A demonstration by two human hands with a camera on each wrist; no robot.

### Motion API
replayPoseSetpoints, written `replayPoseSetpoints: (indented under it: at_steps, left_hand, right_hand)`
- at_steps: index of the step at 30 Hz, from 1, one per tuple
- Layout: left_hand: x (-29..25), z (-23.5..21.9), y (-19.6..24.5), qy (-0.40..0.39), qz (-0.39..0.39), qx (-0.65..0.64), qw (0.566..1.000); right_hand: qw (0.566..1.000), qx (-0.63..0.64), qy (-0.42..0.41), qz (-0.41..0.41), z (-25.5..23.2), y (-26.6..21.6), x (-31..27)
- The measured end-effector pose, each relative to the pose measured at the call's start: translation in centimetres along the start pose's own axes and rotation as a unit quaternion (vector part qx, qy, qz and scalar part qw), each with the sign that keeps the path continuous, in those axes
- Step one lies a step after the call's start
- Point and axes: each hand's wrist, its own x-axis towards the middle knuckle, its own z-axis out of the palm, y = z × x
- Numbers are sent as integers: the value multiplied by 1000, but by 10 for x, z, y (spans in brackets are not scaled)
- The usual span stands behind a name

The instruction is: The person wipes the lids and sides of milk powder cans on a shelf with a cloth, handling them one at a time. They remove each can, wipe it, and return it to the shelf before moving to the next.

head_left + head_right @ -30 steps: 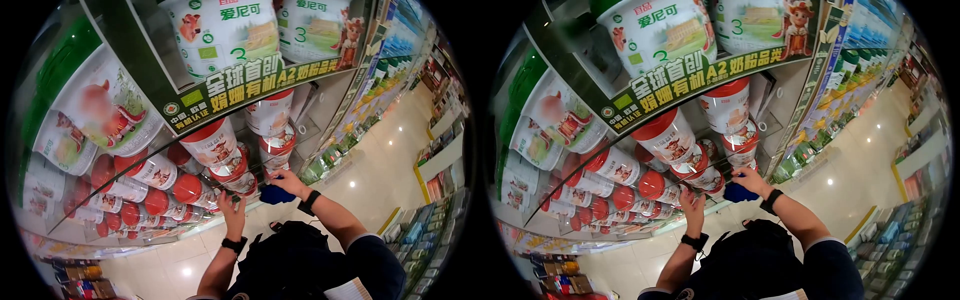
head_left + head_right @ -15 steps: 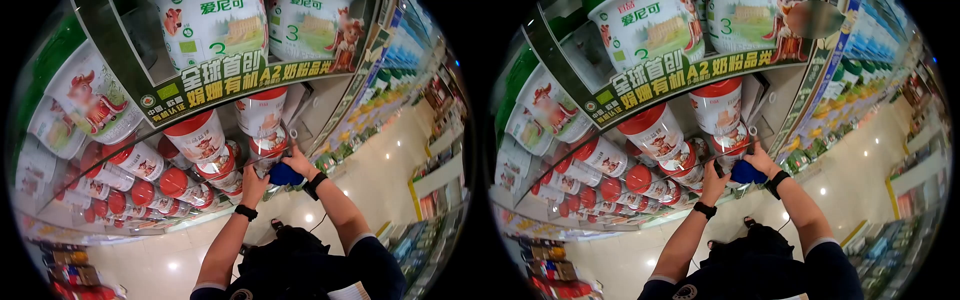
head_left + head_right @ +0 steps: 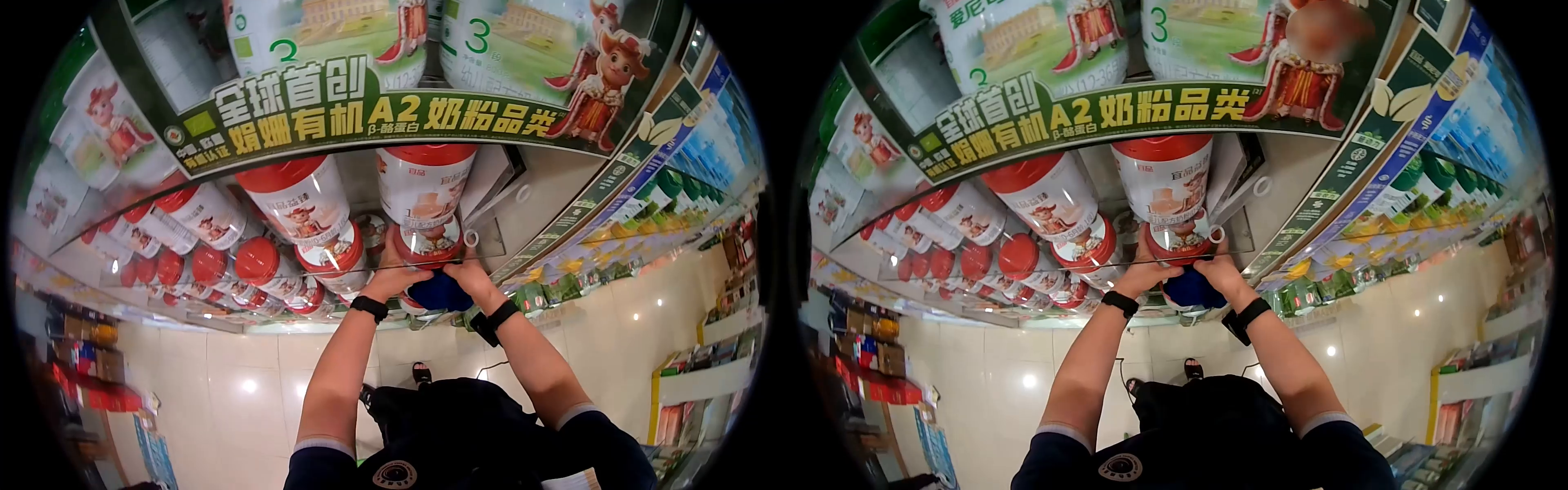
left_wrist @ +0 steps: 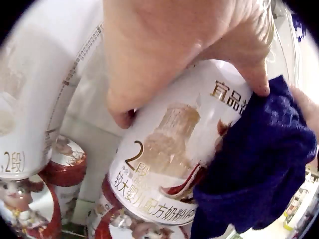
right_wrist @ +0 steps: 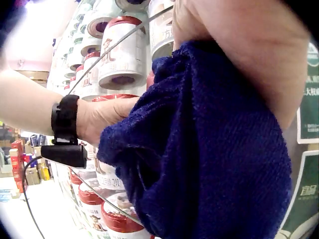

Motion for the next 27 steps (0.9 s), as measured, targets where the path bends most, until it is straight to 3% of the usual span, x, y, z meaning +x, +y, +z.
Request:
replayPoseSetpoints:
  at_steps: [1,3,4,5,8,10,12,13,14,15,17,22,23,26,27]
  left_hand:
    - [0,0,5,20,16,45,999]
    - [-8,-1,27,18,-51,46,997]
    - [-15,0,35,26,-48,70,996]
    - [-21,1,44,34,-46,94,994]
    - [-46,10,52,66,36,74,994]
    - [-65,14,64,66,-7,80,995]
    - [-85,13,83,51,-41,73,995]
    - [-96,10,91,41,-32,62,997]
    - [-109,8,97,28,-45,-20,998]
    - [-123,9,94,40,-57,-65,995]
    - [-145,4,105,50,-98,-184,977]
    - [-204,-42,101,37,-136,-288,947]
    - [-212,-52,105,48,-129,-284,949]
    - [-241,-75,126,35,-172,-369,913]
    - [-252,-81,120,3,-184,-393,901]
  right_hand:
    - [998,-59,11,-35,0,0,-1]
    - [998,-7,-16,-59,-1,-1,-9]
    - [997,18,-29,-71,0,-6,-14]
    - [997,-49,-14,-61,0,-13,-24]
    - [992,-97,-38,-72,-9,-10,-48]
    - [989,-95,-103,-45,-18,-35,-76]
    - [974,-138,-151,-92,-29,-30,-98]
    - [965,-183,-180,-55,-30,-54,-112]
    - [951,-229,-207,-19,-33,-82,-130]
    - [937,-257,-226,-69,-34,-93,-139]
    - [907,-321,-272,-24,-30,-127,-156]
    - [855,-350,-383,-1,-3,-208,-187]
    - [841,-341,-421,12,3,-214,-188]
    - [823,-316,-468,-61,13,-212,-193]
    - [828,-312,-464,-37,18,-212,-192]
